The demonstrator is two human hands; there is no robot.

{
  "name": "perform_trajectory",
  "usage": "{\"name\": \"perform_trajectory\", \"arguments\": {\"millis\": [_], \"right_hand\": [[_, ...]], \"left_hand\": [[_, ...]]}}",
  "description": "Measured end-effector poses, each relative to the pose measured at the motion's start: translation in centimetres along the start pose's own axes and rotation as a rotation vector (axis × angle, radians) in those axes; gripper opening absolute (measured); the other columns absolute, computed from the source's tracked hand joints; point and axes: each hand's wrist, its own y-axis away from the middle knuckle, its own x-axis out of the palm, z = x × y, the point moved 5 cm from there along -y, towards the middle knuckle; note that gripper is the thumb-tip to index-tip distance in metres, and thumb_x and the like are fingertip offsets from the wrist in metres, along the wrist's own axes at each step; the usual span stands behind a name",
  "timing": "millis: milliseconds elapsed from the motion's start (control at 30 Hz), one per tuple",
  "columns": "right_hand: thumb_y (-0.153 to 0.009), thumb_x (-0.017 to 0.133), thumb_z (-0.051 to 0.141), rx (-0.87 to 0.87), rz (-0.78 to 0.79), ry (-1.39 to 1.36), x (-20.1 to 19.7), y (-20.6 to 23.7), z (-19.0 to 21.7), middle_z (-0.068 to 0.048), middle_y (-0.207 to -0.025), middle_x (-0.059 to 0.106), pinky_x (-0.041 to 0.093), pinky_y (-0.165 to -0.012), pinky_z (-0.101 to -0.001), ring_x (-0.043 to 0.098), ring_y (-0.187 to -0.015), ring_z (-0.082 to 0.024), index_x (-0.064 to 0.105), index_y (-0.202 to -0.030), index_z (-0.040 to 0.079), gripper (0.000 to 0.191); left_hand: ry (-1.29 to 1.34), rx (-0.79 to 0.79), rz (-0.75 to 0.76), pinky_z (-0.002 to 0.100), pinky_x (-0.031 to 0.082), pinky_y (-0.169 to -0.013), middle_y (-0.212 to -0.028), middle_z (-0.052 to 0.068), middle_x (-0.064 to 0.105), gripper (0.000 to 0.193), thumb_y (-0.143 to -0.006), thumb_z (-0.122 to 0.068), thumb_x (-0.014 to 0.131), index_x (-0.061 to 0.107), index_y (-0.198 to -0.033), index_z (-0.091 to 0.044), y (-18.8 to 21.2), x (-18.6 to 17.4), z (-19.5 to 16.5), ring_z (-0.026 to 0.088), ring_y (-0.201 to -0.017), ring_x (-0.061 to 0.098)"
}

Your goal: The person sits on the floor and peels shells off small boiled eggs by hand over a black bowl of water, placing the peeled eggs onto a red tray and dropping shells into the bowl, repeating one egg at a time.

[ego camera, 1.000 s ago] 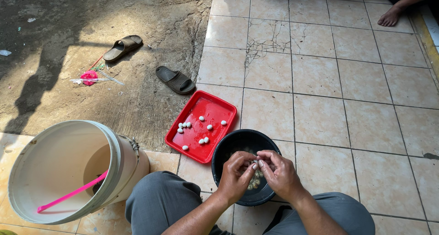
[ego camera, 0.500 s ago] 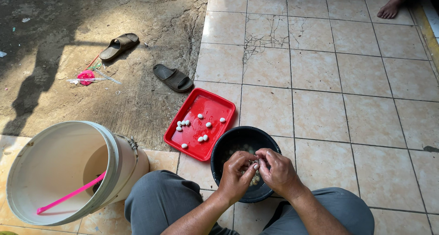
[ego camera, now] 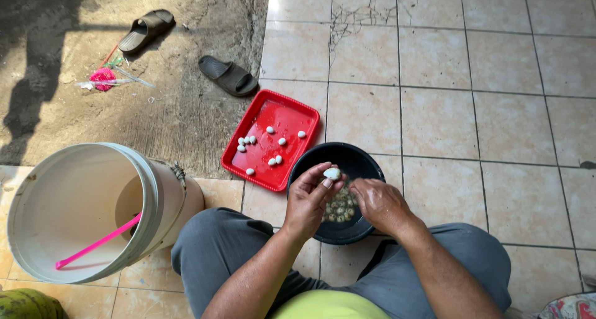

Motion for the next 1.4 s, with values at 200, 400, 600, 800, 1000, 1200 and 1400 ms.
{"name": "perform_trajectory", "arguments": {"millis": [200, 400, 600, 800, 1000, 1200, 1400], "right_hand": [[-0.091, 0.073, 0.014, 0.023, -0.167, -0.303, -1.1, 0.0, -0.2, -0.009, -0.095, 0.076, 0.059, -0.074, -0.0337, 0.075, -0.087, -0.021, 0.070, -0.107, 0.006, 0.018], [-0.098, 0.068, 0.008, -0.058, -0.178, -0.952, 0.8, 0.3, -1.5, -0.006, -0.102, 0.072, 0.059, -0.081, -0.0258, 0.069, -0.092, -0.010, 0.068, -0.118, -0.001, 0.022], [-0.099, 0.064, 0.009, 0.052, -0.168, -0.862, 0.5, 0.3, -2.2, -0.006, -0.095, 0.076, 0.061, -0.075, -0.0259, 0.071, -0.084, -0.010, 0.072, -0.113, 0.000, 0.018], [-0.097, 0.065, 0.005, -0.102, -0.343, -0.509, -1.8, 0.8, 0.1, -0.011, -0.095, 0.076, 0.062, -0.067, -0.0293, 0.077, -0.079, -0.016, 0.070, -0.110, 0.000, 0.015], [-0.094, 0.063, -0.001, -0.204, -0.379, -0.329, -2.6, 1.0, 1.4, -0.015, -0.099, 0.074, 0.062, -0.069, -0.0324, 0.076, -0.083, -0.025, 0.067, -0.109, -0.001, 0.016], [-0.091, 0.061, -0.005, -0.184, -0.295, -0.405, -2.6, 0.8, 1.1, -0.014, -0.101, 0.075, 0.063, -0.073, -0.0332, 0.078, -0.083, -0.023, 0.069, -0.110, -0.001, 0.021], [-0.088, 0.067, 0.000, -0.198, -0.311, -0.333, -2.9, 0.8, 1.1, -0.014, -0.098, 0.077, 0.062, -0.072, -0.0324, 0.078, -0.084, -0.024, 0.071, -0.108, 0.000, 0.020]], "left_hand": [[-0.271, 0.056, 0.033, 0.035, 0.060, -0.098, -0.120, 0.009, 0.071, 0.029, -0.099, -0.001, 0.065, 0.064, -0.128, 0.000, 0.4, 0.2, -0.2, 0.017, -0.109, 0.069], [-0.504, 0.176, 0.084, 0.028, 0.058, -0.092, -0.120, 0.009, 0.068, 0.027, -0.096, 0.004, 0.070, 0.068, -0.122, 0.001, 1.0, 1.3, -0.3, 0.014, -0.106, 0.068], [-0.863, 0.422, 0.132, 0.028, 0.062, -0.085, -0.122, 0.014, 0.066, 0.029, -0.088, 0.011, 0.070, 0.068, -0.115, 0.001, 2.0, 3.9, -1.6, 0.017, -0.103, 0.072], [-1.028, 0.552, 0.134, 0.031, 0.061, -0.084, -0.120, 0.015, 0.066, 0.033, -0.084, 0.011, 0.071, 0.068, -0.114, -0.001, 2.8, 5.4, -2.3, 0.022, -0.098, 0.073], [-1.124, 0.593, 0.140, 0.032, 0.061, -0.086, -0.118, 0.015, 0.066, 0.031, -0.085, 0.011, 0.070, 0.068, -0.113, -0.001, 3.2, 6.1, -2.5, 0.025, -0.102, 0.072], [-1.062, 0.522, 0.125, 0.032, 0.062, -0.085, -0.118, 0.015, 0.066, 0.030, -0.085, 0.011, 0.069, 0.067, -0.114, -0.001, 2.9, 5.8, -2.8, 0.023, -0.099, 0.073], [-1.117, 0.549, 0.153, 0.034, 0.062, -0.084, -0.118, 0.016, 0.066, 0.030, -0.085, 0.011, 0.069, 0.068, -0.113, -0.001, 3.1, 5.8, -3.0, 0.027, -0.101, 0.073]]}}
